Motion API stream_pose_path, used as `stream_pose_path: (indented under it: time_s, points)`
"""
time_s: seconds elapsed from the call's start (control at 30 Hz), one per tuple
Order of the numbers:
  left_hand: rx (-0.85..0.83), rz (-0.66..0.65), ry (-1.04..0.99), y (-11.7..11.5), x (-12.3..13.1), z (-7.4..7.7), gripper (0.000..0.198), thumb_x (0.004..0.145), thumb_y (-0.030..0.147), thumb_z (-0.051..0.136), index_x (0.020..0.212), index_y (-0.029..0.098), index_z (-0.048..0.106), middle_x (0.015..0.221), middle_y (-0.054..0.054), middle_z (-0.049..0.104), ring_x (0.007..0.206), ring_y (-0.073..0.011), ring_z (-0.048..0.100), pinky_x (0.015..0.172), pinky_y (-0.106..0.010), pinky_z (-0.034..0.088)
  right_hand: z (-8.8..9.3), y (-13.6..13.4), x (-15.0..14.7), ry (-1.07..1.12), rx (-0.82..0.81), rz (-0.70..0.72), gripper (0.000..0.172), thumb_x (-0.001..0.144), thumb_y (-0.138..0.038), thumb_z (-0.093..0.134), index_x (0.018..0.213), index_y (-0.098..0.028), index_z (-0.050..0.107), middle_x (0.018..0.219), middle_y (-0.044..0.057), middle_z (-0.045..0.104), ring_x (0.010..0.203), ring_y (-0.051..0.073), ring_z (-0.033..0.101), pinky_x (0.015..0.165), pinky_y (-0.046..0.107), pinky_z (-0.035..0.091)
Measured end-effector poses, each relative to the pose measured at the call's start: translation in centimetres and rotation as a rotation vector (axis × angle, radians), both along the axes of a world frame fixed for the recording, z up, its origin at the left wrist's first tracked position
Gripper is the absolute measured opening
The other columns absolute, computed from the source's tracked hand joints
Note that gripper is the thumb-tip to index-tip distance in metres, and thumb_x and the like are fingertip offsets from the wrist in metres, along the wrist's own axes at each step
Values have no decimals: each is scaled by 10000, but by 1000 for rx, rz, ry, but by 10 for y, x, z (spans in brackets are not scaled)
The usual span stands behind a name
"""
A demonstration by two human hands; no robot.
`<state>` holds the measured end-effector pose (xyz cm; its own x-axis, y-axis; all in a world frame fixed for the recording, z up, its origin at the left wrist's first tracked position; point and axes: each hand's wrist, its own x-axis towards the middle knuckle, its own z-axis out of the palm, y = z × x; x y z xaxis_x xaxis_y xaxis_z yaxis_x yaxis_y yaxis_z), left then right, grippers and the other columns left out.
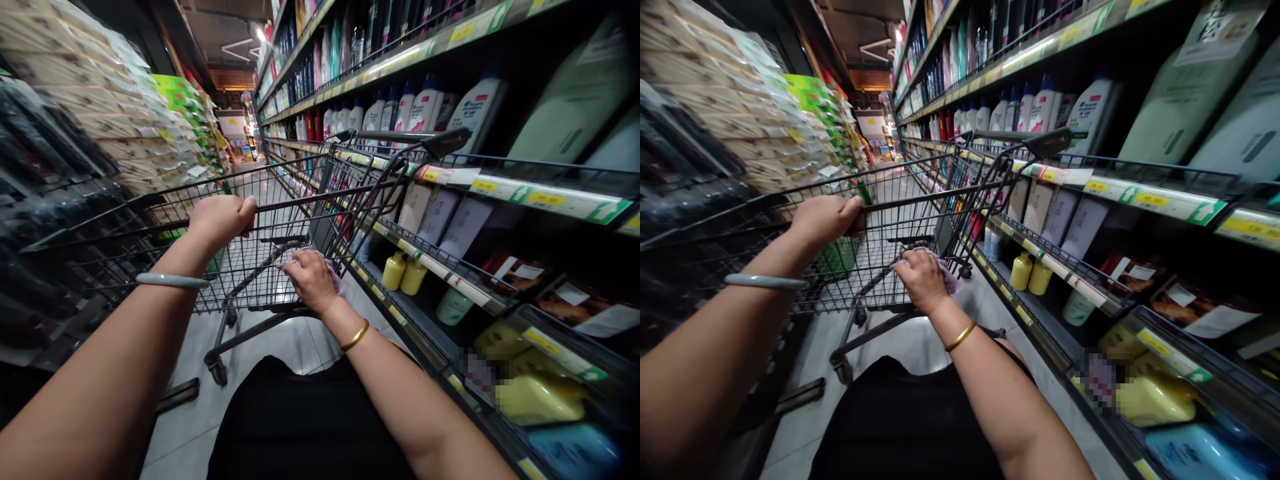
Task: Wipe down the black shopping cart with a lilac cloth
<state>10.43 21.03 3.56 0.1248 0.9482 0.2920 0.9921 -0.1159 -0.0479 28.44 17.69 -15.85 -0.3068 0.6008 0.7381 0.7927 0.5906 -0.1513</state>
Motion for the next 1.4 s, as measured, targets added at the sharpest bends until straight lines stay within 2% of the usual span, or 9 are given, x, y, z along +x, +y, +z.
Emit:
stream_pose_path:
  time_s: [0.13,0.27,0.4,0.6,0.77,0.83,1.0,1.2,1.4]
  points:
    - [0,-6,3,-3,-2,0,719,1067,542,237,739,160,750,819,-82,727,780,-219,533,698,-328,274,5,-3,-1,72,90,12,276,1097,-290,547,1206,-293,800,1281,104,696,1238,241,571,1115,415,453]
    - [9,-1,7,-4,-3,-1,750,1062,541,207,730,150,753,815,-97,735,786,-226,552,703,-344,292,-26,1,-22,-160,-71,116,273,1101,-252,528,1222,-258,773,1376,120,675,1287,258,563,1099,439,472]
    - [1,0,20,-4,-3,-1,773,1042,544,192,683,155,755,816,-120,740,766,-229,552,703,-357,305,-52,5,-42,-337,-158,245,113,1027,-241,676,982,-236,780,1147,76,731,1138,228,607,927,354,509]
    - [15,-19,20,-9,-2,-1,766,1055,541,199,761,144,784,845,-115,753,811,-232,581,717,-347,311,-42,9,-44,-216,-33,155,261,1102,-239,520,1227,-254,749,1454,132,655,1290,263,555,1047,439,463]
    - [24,13,14,-8,0,-2,762,1050,529,199,723,151,775,812,-122,757,807,-247,611,740,-352,372,-64,9,-47,-372,-6,280,164,1049,-250,651,956,-238,785,1165,47,763,1103,218,619,965,377,490]
    - [30,20,15,-6,1,-4,767,1041,546,191,741,163,785,829,-122,768,828,-258,635,764,-353,407,-63,9,-53,-366,5,294,185,1067,-256,621,990,-238,789,1180,58,760,1118,219,616,958,375,491]
    - [70,42,22,1,3,-9,775,1002,548,157,689,192,770,868,-167,760,921,-327,693,814,-389,463,-45,13,-69,-221,70,200,357,1143,-259,409,1290,-259,735,1461,126,656,1334,266,536,1091,467,448]
    - [68,31,-17,0,10,-10,749,990,542,165,643,204,736,787,-154,741,856,-311,686,837,-385,482,-63,13,-81,-368,-21,285,146,1059,-246,636,1019,-234,776,1175,58,737,1106,224,614,886,365,504]
    - [104,12,-18,-3,18,-12,771,998,534,141,591,209,709,762,-158,718,895,-326,694,838,-401,486,-39,16,-94,-230,26,227,343,1150,-328,420,1316,-283,717,1436,101,648,1325,268,526,1053,457,482]
